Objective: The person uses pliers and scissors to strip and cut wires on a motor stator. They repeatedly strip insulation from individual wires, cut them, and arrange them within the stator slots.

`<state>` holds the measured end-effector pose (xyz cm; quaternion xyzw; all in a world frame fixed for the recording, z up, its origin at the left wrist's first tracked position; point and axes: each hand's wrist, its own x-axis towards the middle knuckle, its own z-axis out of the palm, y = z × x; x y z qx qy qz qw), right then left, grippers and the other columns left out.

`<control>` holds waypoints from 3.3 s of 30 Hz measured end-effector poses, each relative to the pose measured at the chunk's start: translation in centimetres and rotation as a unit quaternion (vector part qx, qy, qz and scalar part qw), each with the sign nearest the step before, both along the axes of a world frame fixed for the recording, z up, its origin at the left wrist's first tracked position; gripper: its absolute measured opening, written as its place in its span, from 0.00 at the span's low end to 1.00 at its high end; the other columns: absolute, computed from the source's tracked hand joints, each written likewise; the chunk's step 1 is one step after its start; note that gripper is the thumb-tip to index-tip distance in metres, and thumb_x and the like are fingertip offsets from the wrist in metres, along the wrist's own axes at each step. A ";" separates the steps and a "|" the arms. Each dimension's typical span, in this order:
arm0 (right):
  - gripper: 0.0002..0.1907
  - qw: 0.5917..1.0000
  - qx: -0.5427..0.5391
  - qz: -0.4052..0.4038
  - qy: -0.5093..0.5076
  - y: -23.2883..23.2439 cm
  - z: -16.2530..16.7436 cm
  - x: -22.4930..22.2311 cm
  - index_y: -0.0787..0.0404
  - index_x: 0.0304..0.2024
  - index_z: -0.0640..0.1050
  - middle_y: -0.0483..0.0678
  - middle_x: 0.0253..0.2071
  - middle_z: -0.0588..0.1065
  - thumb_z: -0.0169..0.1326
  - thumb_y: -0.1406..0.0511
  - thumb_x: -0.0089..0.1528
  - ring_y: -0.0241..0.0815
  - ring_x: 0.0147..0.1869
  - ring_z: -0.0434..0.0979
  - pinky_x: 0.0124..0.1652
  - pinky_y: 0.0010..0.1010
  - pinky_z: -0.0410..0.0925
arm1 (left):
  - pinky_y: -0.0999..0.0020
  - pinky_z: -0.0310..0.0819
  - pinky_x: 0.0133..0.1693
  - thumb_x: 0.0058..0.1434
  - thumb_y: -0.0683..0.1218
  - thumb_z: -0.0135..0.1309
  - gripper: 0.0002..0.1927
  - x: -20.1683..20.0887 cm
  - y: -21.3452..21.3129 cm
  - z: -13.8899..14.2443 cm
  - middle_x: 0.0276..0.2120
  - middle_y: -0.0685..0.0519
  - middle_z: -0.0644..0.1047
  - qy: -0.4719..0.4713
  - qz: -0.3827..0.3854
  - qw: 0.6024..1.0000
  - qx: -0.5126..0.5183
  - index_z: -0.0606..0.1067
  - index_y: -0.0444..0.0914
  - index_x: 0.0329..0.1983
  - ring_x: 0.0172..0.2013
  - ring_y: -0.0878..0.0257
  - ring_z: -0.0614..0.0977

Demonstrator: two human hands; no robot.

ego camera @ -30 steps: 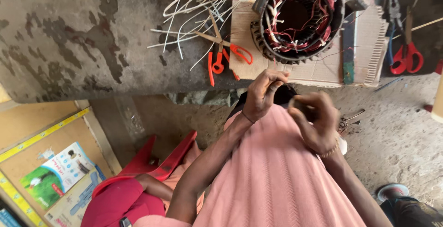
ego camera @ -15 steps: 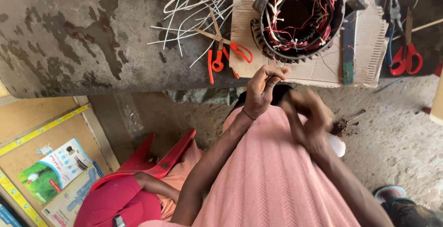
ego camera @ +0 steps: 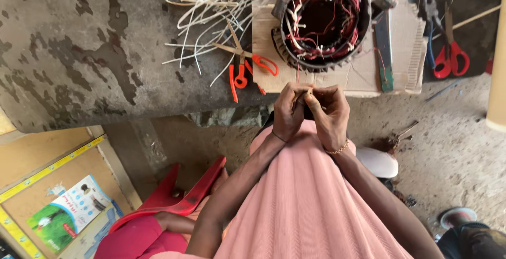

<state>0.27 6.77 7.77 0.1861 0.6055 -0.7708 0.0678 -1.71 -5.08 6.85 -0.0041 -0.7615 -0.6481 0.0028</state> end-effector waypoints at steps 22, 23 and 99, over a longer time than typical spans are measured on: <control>0.26 0.862 0.345 0.225 0.295 7.6 -1.3 -4.6 0.66 0.51 0.71 0.55 0.44 0.78 0.71 0.64 0.58 0.36 0.38 0.79 0.33 0.27 0.73 | 0.63 0.77 0.42 0.65 0.30 0.49 0.09 -3.9 -2.0 1.3 0.37 0.47 0.78 0.033 -0.149 0.988 -0.018 0.75 0.34 0.45 0.40 0.55 0.83; 0.24 0.847 0.334 0.238 0.339 7.4 -1.3 -5.5 0.65 0.51 0.72 0.55 0.44 0.78 0.70 0.64 0.60 0.36 0.39 0.80 0.33 0.27 0.74 | 0.62 0.77 0.42 0.63 0.30 0.50 0.10 -4.1 -1.9 1.3 0.37 0.46 0.77 0.041 -0.154 0.986 -0.042 0.75 0.33 0.45 0.41 0.53 0.82; 0.22 0.735 0.383 0.405 0.386 9.5 2.6 -9.3 0.62 0.48 0.72 0.52 0.42 0.77 0.67 0.63 0.57 0.50 0.40 0.80 0.35 0.37 0.72 | 0.59 0.76 0.40 0.59 0.37 0.54 0.08 -7.9 -3.1 0.5 0.36 0.44 0.82 -0.048 -0.298 0.950 -0.079 0.77 0.35 0.42 0.38 0.49 0.85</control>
